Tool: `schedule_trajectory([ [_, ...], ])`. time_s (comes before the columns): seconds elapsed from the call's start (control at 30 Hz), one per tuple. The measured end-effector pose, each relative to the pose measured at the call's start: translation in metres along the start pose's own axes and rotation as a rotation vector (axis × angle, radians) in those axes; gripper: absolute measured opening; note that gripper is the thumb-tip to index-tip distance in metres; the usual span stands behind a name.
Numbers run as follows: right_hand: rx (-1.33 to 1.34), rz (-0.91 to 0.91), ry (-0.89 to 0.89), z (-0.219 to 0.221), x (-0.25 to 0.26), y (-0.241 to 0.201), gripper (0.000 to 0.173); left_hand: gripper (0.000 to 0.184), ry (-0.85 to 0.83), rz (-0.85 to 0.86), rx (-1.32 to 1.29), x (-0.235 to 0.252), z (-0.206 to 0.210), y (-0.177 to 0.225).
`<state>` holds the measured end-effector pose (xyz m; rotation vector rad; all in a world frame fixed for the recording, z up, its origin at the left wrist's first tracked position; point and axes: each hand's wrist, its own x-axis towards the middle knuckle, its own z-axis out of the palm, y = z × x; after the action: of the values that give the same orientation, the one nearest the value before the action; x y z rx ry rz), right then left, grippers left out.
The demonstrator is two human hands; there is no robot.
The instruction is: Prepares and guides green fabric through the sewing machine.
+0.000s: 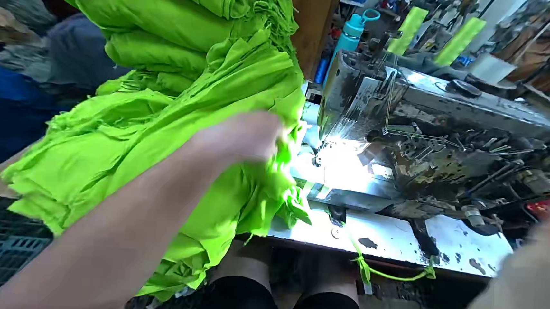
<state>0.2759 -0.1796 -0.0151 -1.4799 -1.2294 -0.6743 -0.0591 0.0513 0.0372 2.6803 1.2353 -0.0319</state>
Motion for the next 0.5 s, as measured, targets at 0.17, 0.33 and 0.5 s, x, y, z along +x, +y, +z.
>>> schedule_trajectory([
  [0.17, 0.04, -0.275, -0.487, 0.129, -0.065, -0.092, 0.026, 0.038, -0.034, 0.257, 0.123, -0.074, 0.029, 0.037],
  [0.33, 0.048, -0.135, -0.829, 0.175, -0.053, -0.124, 0.029, 0.019, -0.135, 0.408, -0.136, -0.099, 0.083, 0.04],
  [0.5, 0.563, -0.328, -0.746, 0.193, -0.09, -0.132, 0.043, 0.023, -0.181, 0.652, -0.598, -0.141, 0.111, -0.001],
])
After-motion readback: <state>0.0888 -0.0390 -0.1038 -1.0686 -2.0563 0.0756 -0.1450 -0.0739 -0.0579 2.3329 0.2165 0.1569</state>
